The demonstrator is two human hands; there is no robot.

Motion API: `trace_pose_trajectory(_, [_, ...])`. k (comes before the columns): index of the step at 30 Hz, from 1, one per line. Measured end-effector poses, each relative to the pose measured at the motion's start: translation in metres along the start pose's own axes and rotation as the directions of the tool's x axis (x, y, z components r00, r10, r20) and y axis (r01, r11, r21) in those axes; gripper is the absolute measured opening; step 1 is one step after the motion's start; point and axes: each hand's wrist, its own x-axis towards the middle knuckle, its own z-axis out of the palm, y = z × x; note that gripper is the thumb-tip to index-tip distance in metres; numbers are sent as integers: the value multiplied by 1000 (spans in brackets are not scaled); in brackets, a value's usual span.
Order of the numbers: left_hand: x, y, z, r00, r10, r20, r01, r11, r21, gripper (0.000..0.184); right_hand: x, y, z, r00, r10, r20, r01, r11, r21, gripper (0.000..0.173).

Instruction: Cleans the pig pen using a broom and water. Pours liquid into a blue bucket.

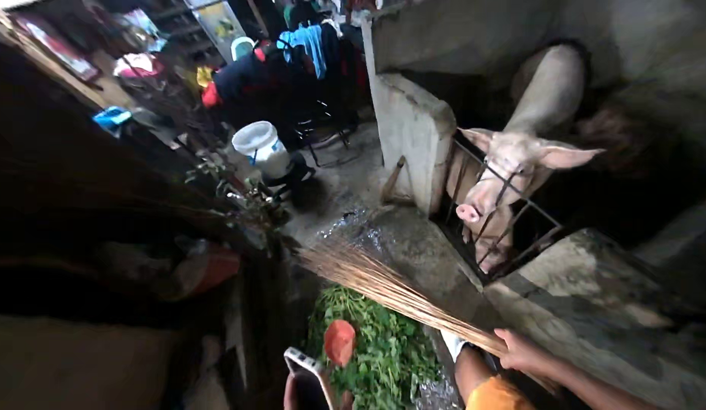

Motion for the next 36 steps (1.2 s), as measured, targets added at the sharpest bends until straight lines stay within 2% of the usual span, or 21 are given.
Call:
trace_pose_trajectory(2, [18,22,45,999,-36,-1,36,999,7,105,4,6,-25,998,-52,-25,53,999,9,73])
trace_pose_trajectory(4, [38,51,85,999,-42,-1,42,999,11,104,7,4,-55,989,-121,-87,126,991,50,66])
trace_pose_trajectory(8, [74,99,139,998,58,37,-58,998,-1,113,-18,-34,-131,963,-225,-151,252,949,191,60])
trace_pose_trajectory(11, [102,115,168,993,109,41,-109,994,1,114,-29,-62,-183,928,-231,-291,328,878,349,60])
trace_pose_trajectory(15, [139,123,196,989,110,98,-113,993,26,113,-24,-81,-233,870,-131,-475,426,686,590,66])
trace_pose_trajectory(17, [163,121,214,986,105,127,-110,993,32,112,-15,-88,-259,832,-79,-550,469,630,619,66])
trace_pose_trajectory(20, [208,113,248,986,66,153,-71,997,26,111,8,-94,-292,783,33,-622,490,583,648,55])
trace_pose_trajectory(23, [273,89,293,977,65,202,-67,998,5,110,38,-109,-325,745,168,-646,498,505,705,40])
trace_pose_trajectory(26, [358,63,348,960,119,255,-106,992,-64,108,78,-139,-351,725,267,-635,499,433,751,39])
trace_pose_trajectory(30, [493,46,434,887,235,398,-193,971,-144,110,133,-190,-395,692,382,-612,460,420,782,51])
trace_pose_trajectory(34, [613,57,511,699,453,554,-381,891,-247,99,170,-230,-435,713,425,-557,430,363,827,56])
trace_pose_trajectory(36, [663,69,555,609,519,600,-428,851,-303,95,179,-245,-457,726,447,-523,411,328,851,55])
